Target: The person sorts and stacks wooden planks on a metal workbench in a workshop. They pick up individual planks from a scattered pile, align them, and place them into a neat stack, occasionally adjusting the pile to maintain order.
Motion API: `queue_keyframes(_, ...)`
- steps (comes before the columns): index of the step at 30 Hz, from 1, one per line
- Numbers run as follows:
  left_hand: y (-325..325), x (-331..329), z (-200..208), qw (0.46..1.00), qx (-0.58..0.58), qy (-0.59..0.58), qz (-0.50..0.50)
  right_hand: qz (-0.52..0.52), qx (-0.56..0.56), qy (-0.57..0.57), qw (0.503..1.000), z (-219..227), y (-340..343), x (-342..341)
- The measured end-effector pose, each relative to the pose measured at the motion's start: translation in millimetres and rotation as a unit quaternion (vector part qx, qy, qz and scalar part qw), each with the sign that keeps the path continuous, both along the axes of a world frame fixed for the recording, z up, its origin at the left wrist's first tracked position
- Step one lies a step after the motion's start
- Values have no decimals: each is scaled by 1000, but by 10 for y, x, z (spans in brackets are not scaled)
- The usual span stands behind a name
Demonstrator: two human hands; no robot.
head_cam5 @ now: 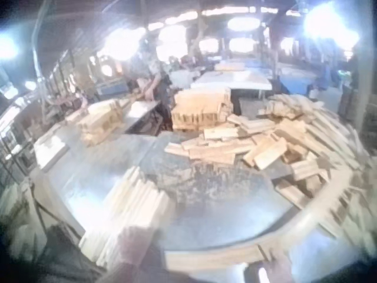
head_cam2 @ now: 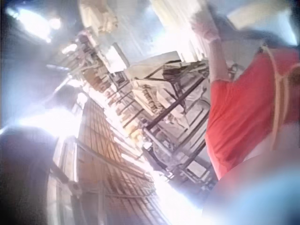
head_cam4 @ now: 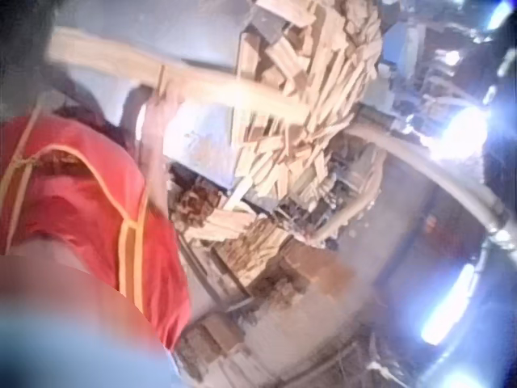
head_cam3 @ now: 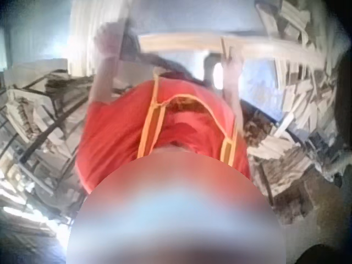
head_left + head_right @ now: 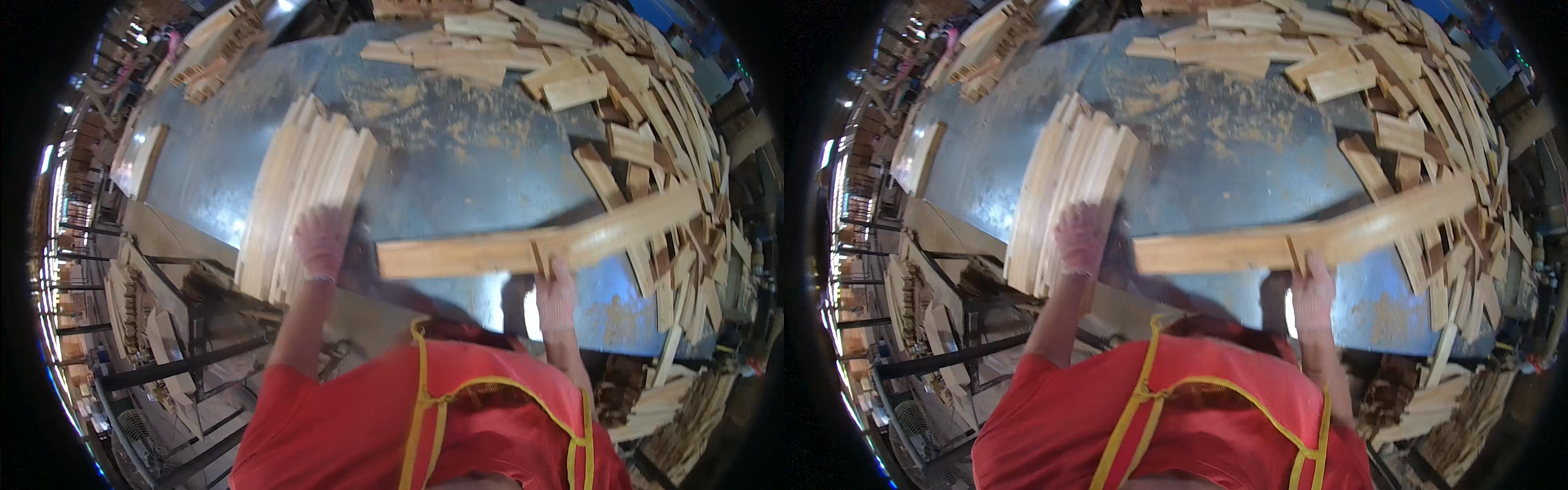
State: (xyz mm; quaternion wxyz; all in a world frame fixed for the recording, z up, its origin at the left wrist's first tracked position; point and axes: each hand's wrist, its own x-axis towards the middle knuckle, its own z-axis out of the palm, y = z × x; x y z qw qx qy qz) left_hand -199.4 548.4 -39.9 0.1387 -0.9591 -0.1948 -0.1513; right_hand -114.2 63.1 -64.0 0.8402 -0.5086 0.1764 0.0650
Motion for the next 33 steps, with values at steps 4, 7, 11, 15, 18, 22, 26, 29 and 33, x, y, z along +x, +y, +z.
queue_keyframes(4, -271, 126, 316, 978, -158, -40, -128, 3, 60, 26, 998, 228, 483, 423)
queue_keyframes(7, -581, 228, 198, 905, -385, 76, -166, 31, 126, -19, 991, 463, 787, 649)
queue_keyframes(11, -575, 435, 725, 731, -594, 316, -112, 134, 182, -56, 973, 529, 556, 963)
queue_keyframes(15, -566, 307, 866, 819, -523, 218, -89, 162, 134, -4, 978, 523, 461, 1386)
queue_keyframes(18, -565, 366, 1070, 870, -455, 190, -9, 236, 131, -6, 963, 347, 490, 1497)
queue_keyframes(22, -371, 347, 1071, 817, -553, 118, 110, 260, 43, 61, 963, 93, 715, 1138)
queue_keyframes(26, -238, 290, 948, 484, -864, -104, 93, 427, -136, 109, 887, 12, 899, 532)
queue_keyframes(29, -78, 162, 927, 377, -915, -126, 60, 480, -254, 57, 838, 359, 1472, 46)
queue_keyframes(33, -61, 204, 1061, 408, -899, -153, 49, 649, -392, -75, 648, -305, 2090, -411)
